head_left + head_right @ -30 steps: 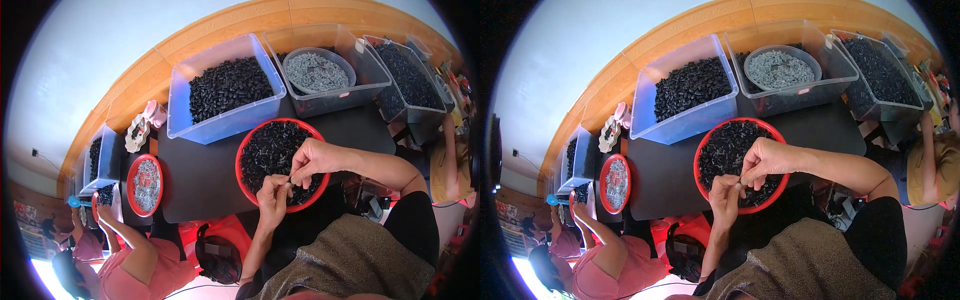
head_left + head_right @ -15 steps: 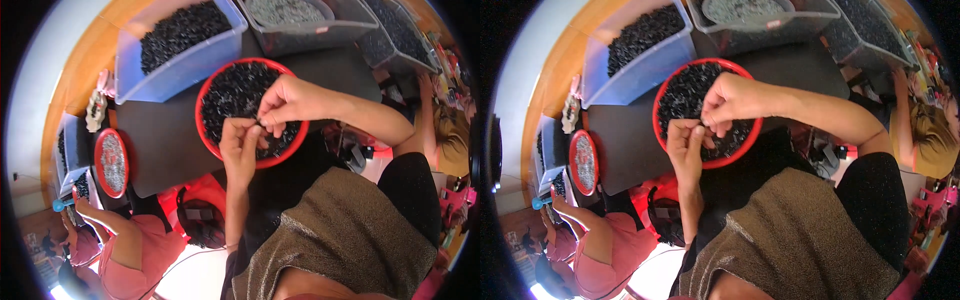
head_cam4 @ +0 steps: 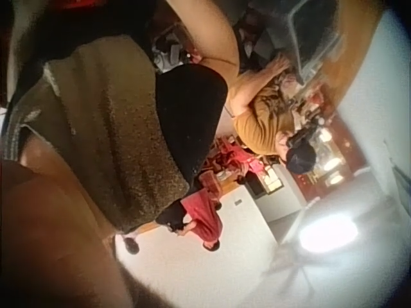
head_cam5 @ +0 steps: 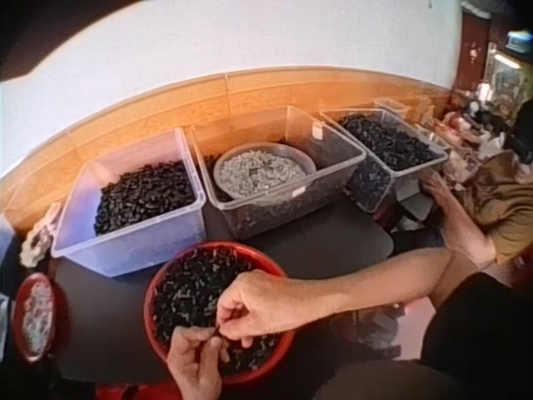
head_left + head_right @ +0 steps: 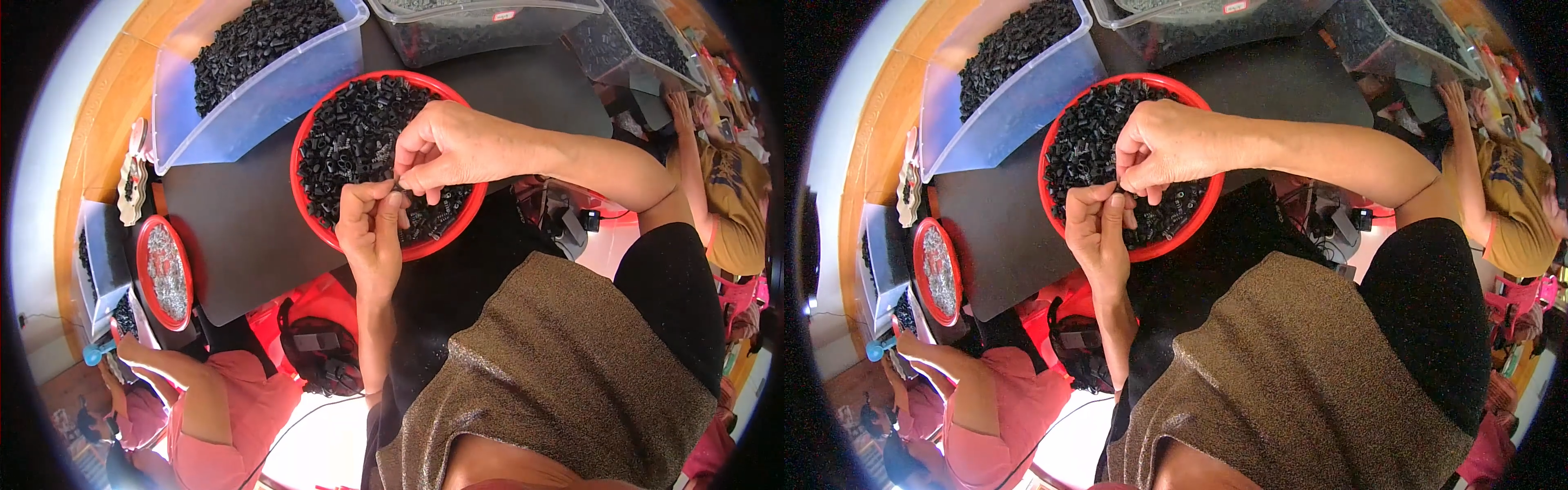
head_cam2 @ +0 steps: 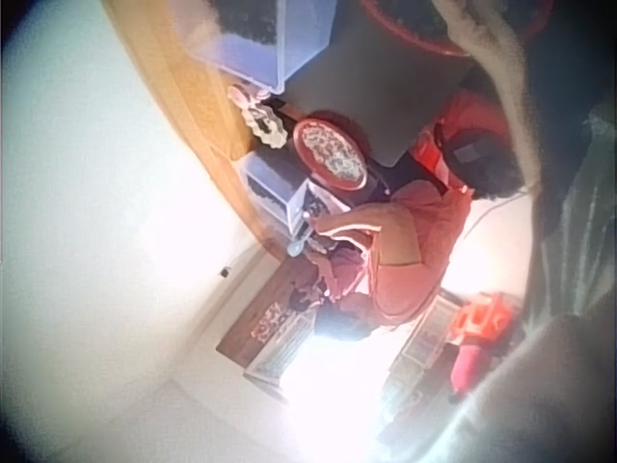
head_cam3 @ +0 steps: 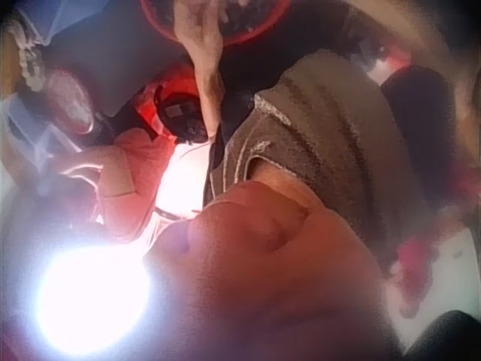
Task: The person sorts small black plastic parts by hand, picking through them in a bowl.
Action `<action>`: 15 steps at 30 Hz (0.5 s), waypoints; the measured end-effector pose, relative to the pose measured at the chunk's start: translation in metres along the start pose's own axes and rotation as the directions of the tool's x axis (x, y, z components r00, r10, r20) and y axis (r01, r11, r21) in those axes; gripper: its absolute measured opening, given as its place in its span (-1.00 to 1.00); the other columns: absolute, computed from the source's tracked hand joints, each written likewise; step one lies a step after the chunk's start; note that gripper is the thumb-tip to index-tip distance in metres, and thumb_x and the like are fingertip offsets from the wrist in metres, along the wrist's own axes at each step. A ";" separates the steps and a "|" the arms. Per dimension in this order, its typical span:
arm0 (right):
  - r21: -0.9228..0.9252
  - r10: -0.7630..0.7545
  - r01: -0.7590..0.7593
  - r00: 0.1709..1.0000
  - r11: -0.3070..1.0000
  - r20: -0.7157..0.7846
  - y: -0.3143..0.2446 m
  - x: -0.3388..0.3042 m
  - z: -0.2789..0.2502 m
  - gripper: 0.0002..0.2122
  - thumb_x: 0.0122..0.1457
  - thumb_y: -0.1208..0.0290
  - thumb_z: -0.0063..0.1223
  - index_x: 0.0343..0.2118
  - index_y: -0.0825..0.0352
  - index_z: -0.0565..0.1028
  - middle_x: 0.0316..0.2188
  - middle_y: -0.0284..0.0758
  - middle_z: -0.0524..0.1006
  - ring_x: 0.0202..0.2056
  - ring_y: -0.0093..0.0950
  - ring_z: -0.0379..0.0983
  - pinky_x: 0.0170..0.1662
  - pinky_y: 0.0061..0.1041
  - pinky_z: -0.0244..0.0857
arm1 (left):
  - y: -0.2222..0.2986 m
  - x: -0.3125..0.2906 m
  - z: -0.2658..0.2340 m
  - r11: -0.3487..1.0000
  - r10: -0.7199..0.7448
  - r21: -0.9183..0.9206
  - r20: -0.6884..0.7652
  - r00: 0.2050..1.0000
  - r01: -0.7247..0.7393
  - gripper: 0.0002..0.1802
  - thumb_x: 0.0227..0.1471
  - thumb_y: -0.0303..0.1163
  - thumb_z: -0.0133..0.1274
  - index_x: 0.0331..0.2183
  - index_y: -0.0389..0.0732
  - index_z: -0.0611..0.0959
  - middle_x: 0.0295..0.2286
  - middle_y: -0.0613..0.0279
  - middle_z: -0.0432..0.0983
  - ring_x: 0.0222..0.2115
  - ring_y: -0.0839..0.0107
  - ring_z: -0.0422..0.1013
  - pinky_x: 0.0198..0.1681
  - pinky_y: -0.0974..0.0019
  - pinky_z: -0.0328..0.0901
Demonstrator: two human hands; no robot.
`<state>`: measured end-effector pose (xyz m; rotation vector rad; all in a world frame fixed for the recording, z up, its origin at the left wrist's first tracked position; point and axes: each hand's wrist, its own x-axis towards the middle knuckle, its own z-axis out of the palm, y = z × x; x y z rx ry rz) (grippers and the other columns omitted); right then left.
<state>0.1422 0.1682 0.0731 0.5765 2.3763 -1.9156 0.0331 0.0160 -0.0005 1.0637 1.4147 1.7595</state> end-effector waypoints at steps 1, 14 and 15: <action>-0.014 -0.009 0.009 1.000 1.000 0.009 -0.001 0.000 0.001 -0.87 0.05 0.54 0.04 -0.45 0.54 0.51 -0.58 -0.24 0.56 -0.55 -0.55 0.54 -0.46 -0.62 0.39 | 0.000 0.000 0.000 1.000 0.009 0.003 -0.006 1.000 -0.009 -0.92 0.11 -0.64 -0.06 -0.30 -0.30 0.44 -0.54 0.28 0.41 -0.60 0.64 0.26 -0.53 0.58 0.18; 0.164 0.026 -0.048 0.990 0.985 0.137 0.004 0.005 -0.004 -0.87 0.00 0.50 0.22 -0.47 0.47 0.55 -0.59 -0.28 0.56 -0.56 -0.55 0.52 -0.47 -0.63 0.38 | -0.003 -0.006 0.001 0.996 0.062 -0.059 -0.029 0.998 -0.064 -0.89 0.09 -0.68 -0.09 -0.32 -0.27 0.41 -0.52 0.20 0.42 -0.61 0.58 0.29 -0.59 0.56 0.17; 0.159 0.023 -0.045 0.990 0.986 0.139 0.006 0.007 -0.003 -0.87 0.00 0.50 0.22 -0.47 0.47 0.55 -0.59 -0.28 0.56 -0.56 -0.55 0.52 -0.47 -0.63 0.38 | -0.005 -0.006 -0.002 0.998 0.065 -0.002 -0.008 0.998 -0.065 -0.89 0.10 -0.68 -0.09 -0.33 -0.27 0.41 -0.50 0.18 0.43 -0.61 0.58 0.30 -0.59 0.55 0.20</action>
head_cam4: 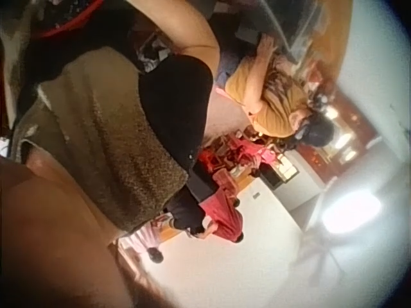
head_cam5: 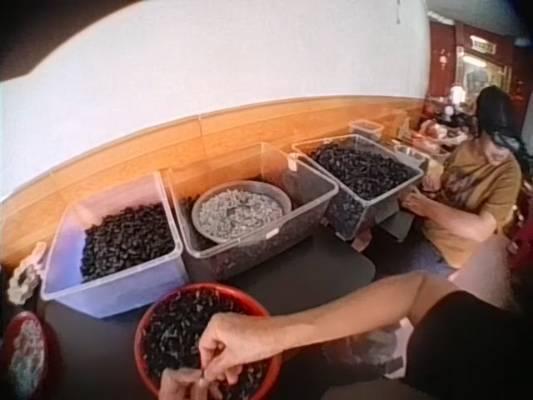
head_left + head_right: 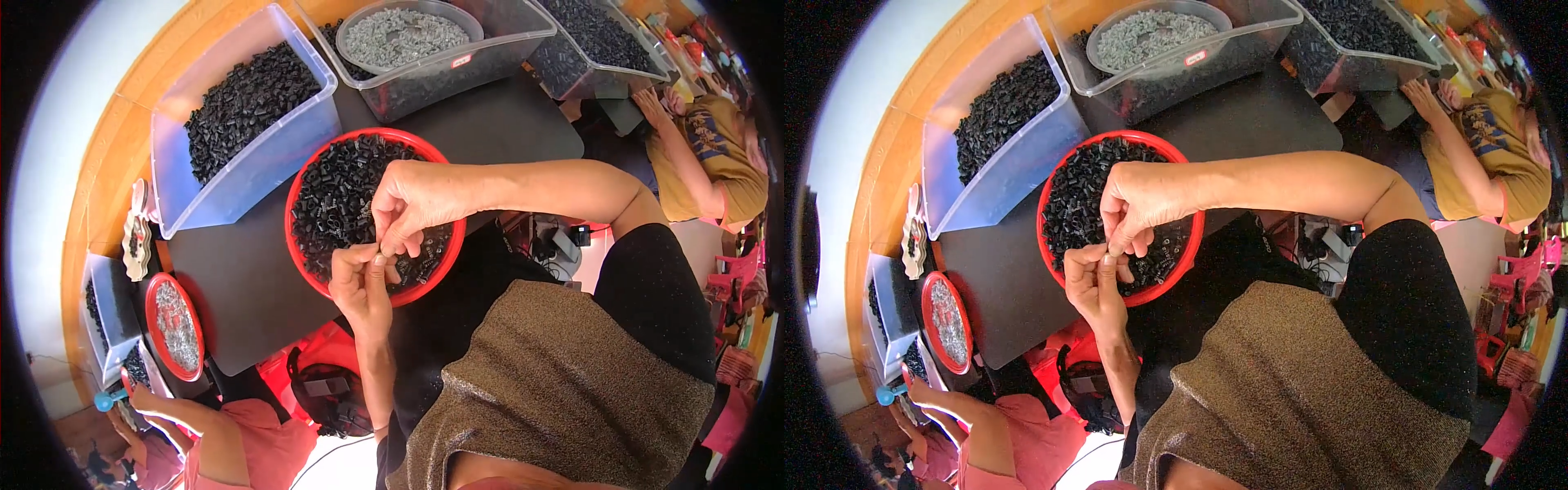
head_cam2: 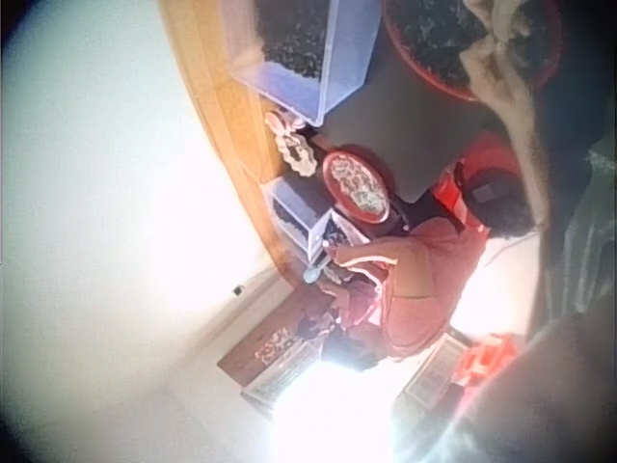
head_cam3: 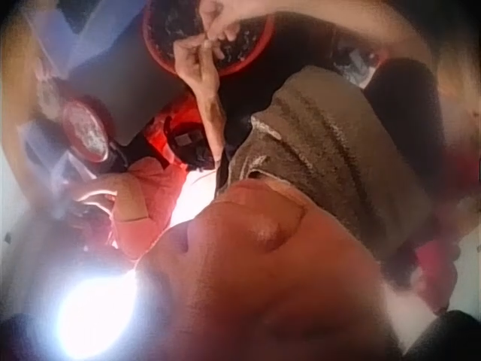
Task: The person sorts small black plastic parts by hand, picking through them in a bowl.
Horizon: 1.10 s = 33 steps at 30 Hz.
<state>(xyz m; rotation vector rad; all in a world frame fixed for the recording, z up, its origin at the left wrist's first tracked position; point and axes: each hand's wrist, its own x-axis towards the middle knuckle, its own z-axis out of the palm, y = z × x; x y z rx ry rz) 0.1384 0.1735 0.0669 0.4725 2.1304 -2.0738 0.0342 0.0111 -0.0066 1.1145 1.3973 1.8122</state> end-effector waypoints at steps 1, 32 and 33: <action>0.035 0.003 -0.003 1.000 0.999 0.005 0.005 0.001 0.000 -0.87 0.00 0.49 0.23 -0.47 0.46 0.56 -0.59 -0.28 0.56 -0.56 -0.55 0.51 -0.47 -0.63 0.38 | 0.001 -0.001 0.000 1.000 0.005 0.000 -0.004 1.000 -0.005 -0.89 0.10 -0.68 -0.09 -0.33 -0.27 0.41 -0.50 0.18 0.43 -0.61 0.58 0.30 -0.59 0.55 0.20; -0.873 -0.418 0.127 0.903 0.471 -0.095 0.018 0.012 -0.029 -0.85 -0.12 0.56 0.19 -0.41 0.37 0.53 -0.46 -0.23 0.48 -0.33 -0.22 0.47 -0.28 -0.29 0.33 | 0.004 0.004 0.001 0.997 -0.075 0.012 -0.084 0.994 0.076 -0.92 0.16 -0.52 -0.08 -0.28 -0.28 0.49 -0.55 0.26 0.47 -0.66 0.68 0.22 -0.59 0.61 0.13; -0.877 -0.405 0.124 0.911 0.464 -0.085 0.018 0.011 -0.028 -0.85 -0.12 0.56 0.19 -0.41 0.37 0.53 -0.45 -0.23 0.47 -0.33 -0.21 0.47 -0.28 -0.28 0.33 | 0.004 0.004 0.001 0.998 -0.065 0.016 -0.084 0.994 0.067 -0.92 0.16 -0.52 -0.08 -0.28 -0.28 0.49 -0.55 0.27 0.47 -0.66 0.68 0.22 -0.59 0.61 0.13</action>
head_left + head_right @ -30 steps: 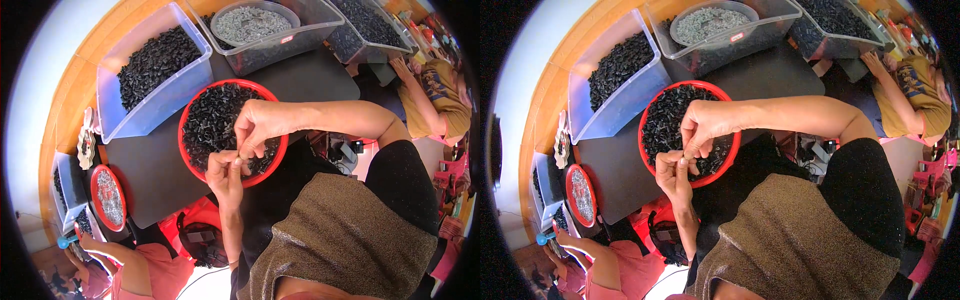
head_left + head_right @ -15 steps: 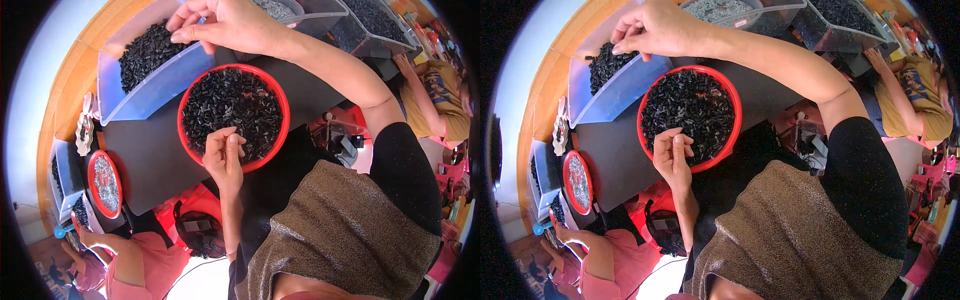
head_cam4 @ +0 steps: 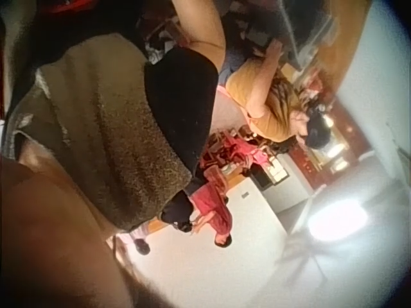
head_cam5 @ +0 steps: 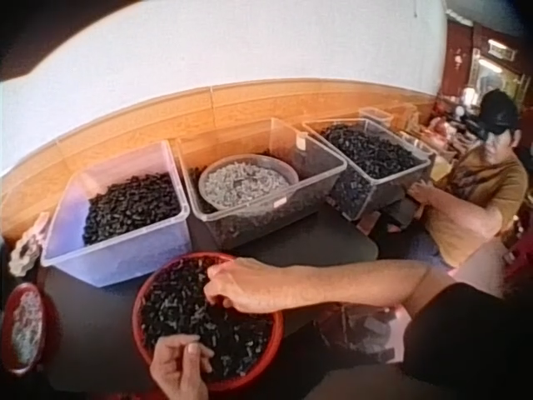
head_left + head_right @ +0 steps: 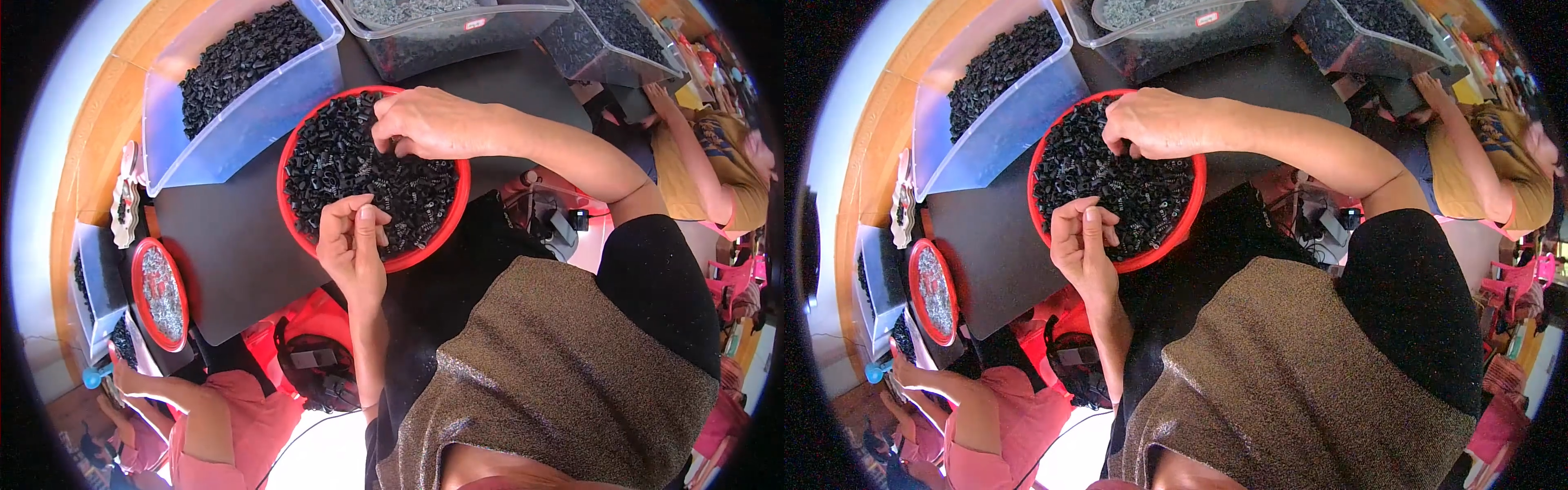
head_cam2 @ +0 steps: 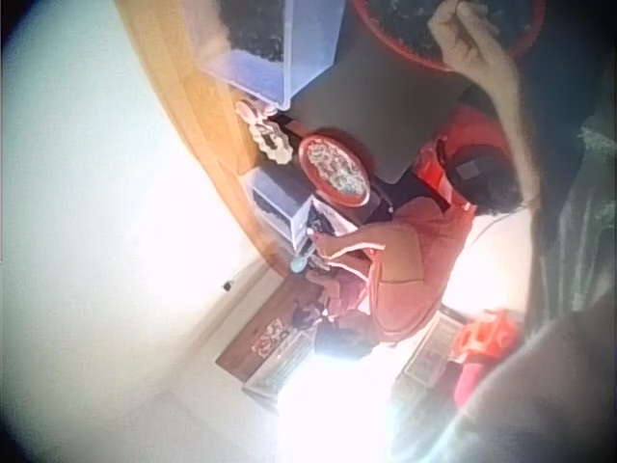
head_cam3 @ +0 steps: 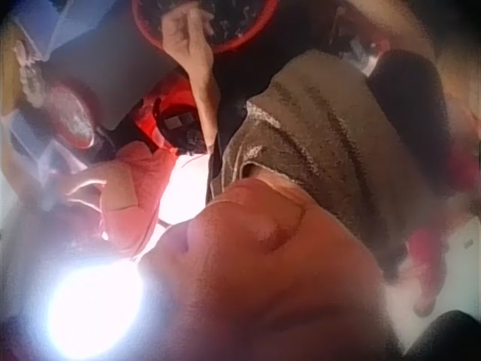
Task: The person sorts small black plastic parts by hand, picking through them in a bowl.
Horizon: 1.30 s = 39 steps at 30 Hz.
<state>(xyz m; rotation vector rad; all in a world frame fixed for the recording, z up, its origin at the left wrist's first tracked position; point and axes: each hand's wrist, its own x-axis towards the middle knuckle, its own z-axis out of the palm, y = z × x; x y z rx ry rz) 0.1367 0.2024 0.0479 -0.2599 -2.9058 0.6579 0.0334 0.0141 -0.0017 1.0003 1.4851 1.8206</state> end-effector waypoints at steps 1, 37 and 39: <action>0.003 -0.001 0.001 1.000 1.000 0.001 0.001 0.000 0.002 -0.85 -0.12 0.56 0.19 -0.41 0.37 0.53 -0.45 -0.23 0.47 -0.33 -0.21 0.47 -0.28 -0.28 0.33 | 0.001 0.000 0.000 1.000 -0.002 0.002 -0.001 1.000 0.002 -0.92 0.16 -0.52 -0.08 -0.28 -0.28 0.49 -0.55 0.27 0.47 -0.66 0.68 0.22 -0.59 0.61 0.13; -0.088 0.029 -0.035 0.998 0.996 -0.059 0.018 -0.015 0.004 -0.93 -0.11 0.50 0.13 -0.54 0.37 0.56 -0.51 -0.19 0.48 -0.36 -0.21 0.51 -0.30 -0.25 0.38 | 0.002 0.008 0.001 1.000 0.009 0.003 -0.040 0.999 -0.009 -0.81 0.15 -0.55 -0.08 -0.19 -0.33 0.56 -0.36 0.18 0.51 -0.46 0.55 0.41 -0.32 0.51 0.31; -0.101 0.005 -0.010 0.999 0.995 -0.050 0.020 -0.014 0.006 -0.90 -0.07 0.47 0.09 -0.55 0.40 0.54 -0.51 -0.18 0.48 -0.39 -0.21 0.51 -0.32 -0.24 0.38 | 0.005 0.010 0.004 1.000 0.002 0.012 -0.021 1.000 -0.002 -0.81 0.15 -0.55 -0.08 -0.19 -0.33 0.56 -0.36 0.18 0.51 -0.47 0.55 0.40 -0.33 0.52 0.31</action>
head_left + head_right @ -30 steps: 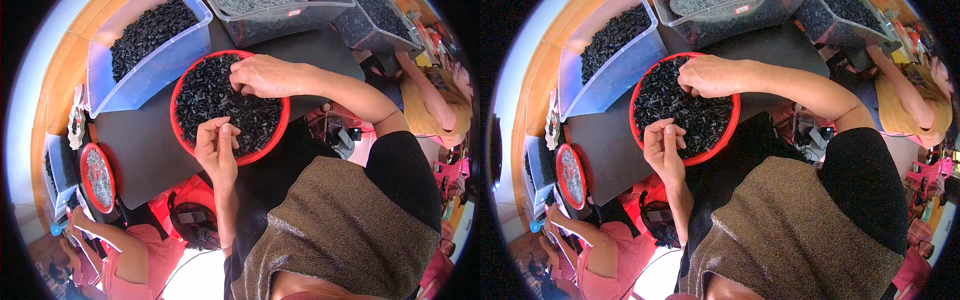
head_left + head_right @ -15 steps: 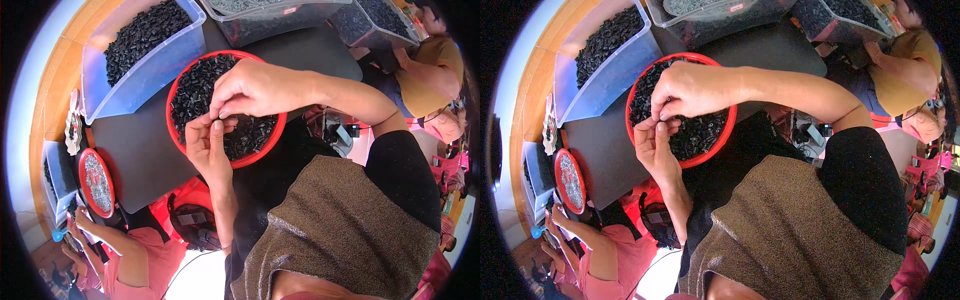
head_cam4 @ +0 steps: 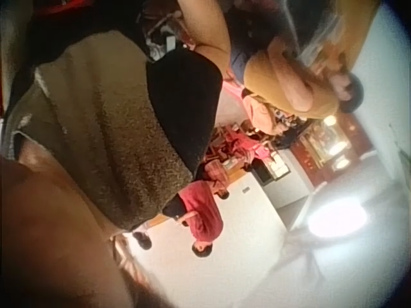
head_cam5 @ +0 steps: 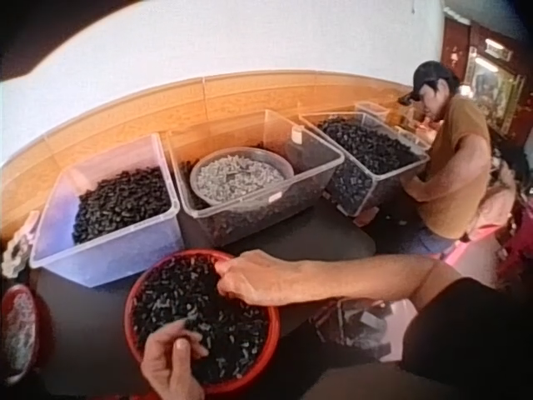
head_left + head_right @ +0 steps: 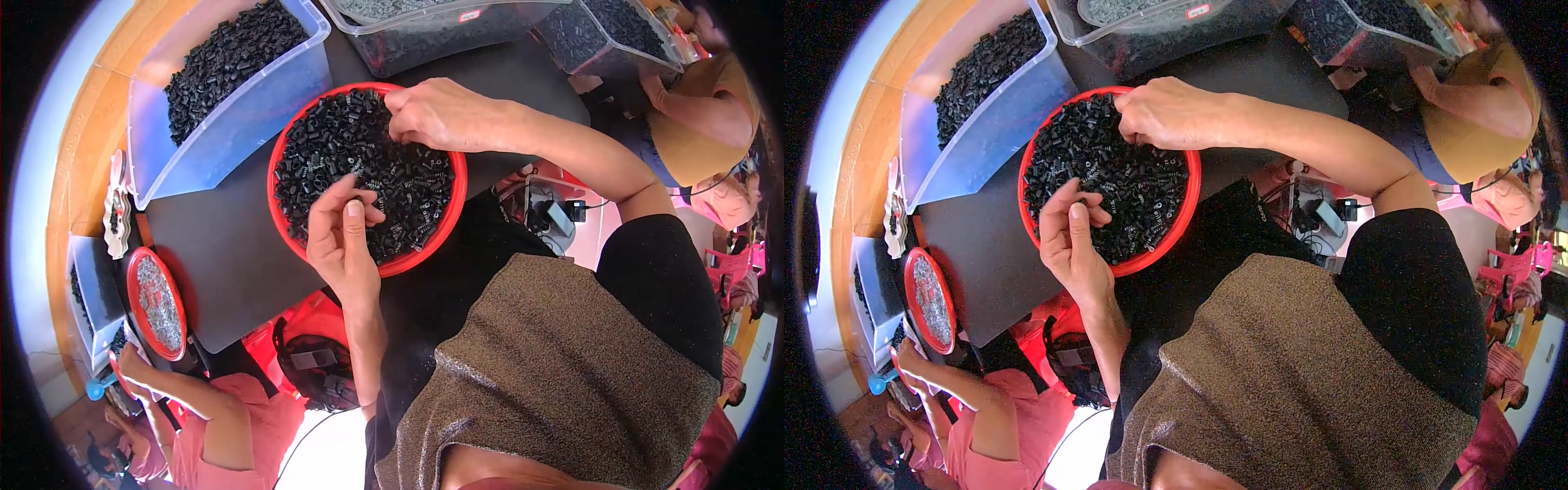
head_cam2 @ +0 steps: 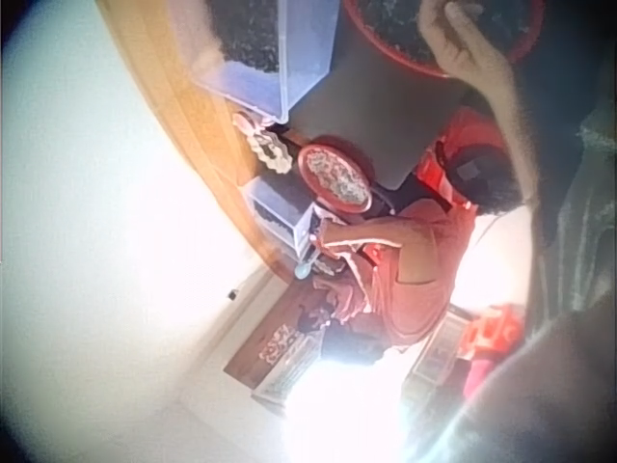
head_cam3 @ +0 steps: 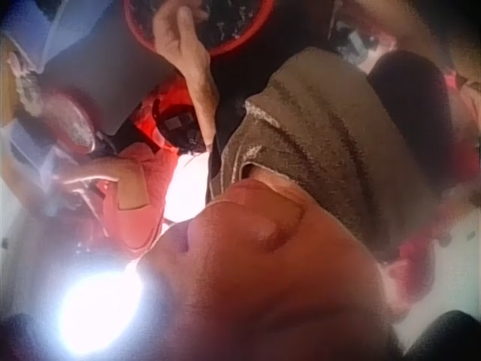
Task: The person sorts small black plastic parts by hand, picking through them in a bowl.
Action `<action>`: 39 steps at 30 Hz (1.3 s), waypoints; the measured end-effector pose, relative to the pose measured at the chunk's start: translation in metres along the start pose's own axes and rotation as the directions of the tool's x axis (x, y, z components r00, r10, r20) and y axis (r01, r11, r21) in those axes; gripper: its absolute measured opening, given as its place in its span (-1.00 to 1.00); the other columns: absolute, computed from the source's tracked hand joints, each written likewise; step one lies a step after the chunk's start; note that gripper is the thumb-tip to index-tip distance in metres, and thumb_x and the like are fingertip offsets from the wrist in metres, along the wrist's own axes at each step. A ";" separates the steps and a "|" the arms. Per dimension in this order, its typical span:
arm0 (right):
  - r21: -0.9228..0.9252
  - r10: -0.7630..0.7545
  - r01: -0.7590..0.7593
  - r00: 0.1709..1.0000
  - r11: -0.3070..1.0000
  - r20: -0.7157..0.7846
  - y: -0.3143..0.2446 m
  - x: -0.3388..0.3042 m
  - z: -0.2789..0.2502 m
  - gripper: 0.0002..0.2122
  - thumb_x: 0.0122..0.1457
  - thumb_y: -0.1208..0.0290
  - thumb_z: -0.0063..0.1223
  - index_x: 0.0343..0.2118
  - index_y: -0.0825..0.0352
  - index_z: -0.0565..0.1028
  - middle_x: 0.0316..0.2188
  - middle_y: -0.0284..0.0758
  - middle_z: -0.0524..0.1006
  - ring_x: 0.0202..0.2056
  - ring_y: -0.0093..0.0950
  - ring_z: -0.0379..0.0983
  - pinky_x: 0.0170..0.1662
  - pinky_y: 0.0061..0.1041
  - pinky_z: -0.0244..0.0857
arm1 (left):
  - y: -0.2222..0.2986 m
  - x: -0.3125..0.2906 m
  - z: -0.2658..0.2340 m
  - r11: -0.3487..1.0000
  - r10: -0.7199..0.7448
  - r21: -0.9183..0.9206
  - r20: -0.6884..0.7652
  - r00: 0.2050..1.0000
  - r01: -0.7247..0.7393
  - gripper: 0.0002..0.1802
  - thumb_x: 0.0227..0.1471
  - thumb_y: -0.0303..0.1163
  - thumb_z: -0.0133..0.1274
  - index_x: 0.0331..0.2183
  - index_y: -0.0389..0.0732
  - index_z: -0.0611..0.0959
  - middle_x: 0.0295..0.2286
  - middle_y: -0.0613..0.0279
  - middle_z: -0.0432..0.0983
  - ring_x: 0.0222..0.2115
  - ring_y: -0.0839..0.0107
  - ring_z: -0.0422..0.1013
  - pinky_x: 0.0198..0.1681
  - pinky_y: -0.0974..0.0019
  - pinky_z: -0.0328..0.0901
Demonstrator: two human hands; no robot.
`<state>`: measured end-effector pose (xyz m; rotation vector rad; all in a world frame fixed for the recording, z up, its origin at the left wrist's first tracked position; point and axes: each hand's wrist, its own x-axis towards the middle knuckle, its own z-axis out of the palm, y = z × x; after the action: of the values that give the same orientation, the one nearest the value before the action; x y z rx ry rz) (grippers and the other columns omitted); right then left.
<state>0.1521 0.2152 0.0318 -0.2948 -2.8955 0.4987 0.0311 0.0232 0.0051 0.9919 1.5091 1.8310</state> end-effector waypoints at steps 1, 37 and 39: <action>-0.011 -0.027 0.027 1.000 1.000 0.008 0.001 0.000 0.001 -0.86 -0.03 0.45 0.04 -0.56 0.42 0.52 -0.52 -0.16 0.47 -0.41 -0.21 0.51 -0.35 -0.23 0.37 | 0.001 0.000 0.003 0.997 -0.020 -0.069 -0.006 1.000 0.019 -0.82 0.14 -0.56 -0.08 -0.19 -0.32 0.54 -0.36 0.17 0.51 -0.48 0.56 0.39 -0.35 0.52 0.30; 0.024 -0.005 0.005 1.000 1.000 -0.001 0.003 -0.002 -0.001 -0.92 -0.11 0.52 0.10 -0.51 0.39 0.52 -0.50 -0.16 0.55 -0.36 -0.17 0.51 -0.35 -0.24 0.35 | -0.001 -0.002 0.003 0.997 -0.024 -0.068 0.005 1.000 0.024 -0.82 0.12 -0.54 -0.03 -0.21 -0.32 0.58 -0.42 0.19 0.53 -0.51 0.61 0.37 -0.41 0.55 0.29; 0.017 0.039 -0.040 0.996 0.999 0.076 0.001 0.000 -0.002 -0.90 -0.09 0.51 0.12 -0.46 0.36 0.52 -0.46 -0.21 0.51 -0.34 -0.20 0.49 -0.33 -0.26 0.34 | -0.001 -0.002 0.002 0.998 -0.024 -0.060 0.004 1.000 0.024 -0.82 0.12 -0.55 -0.03 -0.20 -0.32 0.57 -0.42 0.19 0.53 -0.51 0.61 0.37 -0.41 0.55 0.30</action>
<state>0.1524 0.2166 0.0337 -0.3377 -2.9614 0.5549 0.0337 0.0226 0.0036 0.9440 1.4491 1.8455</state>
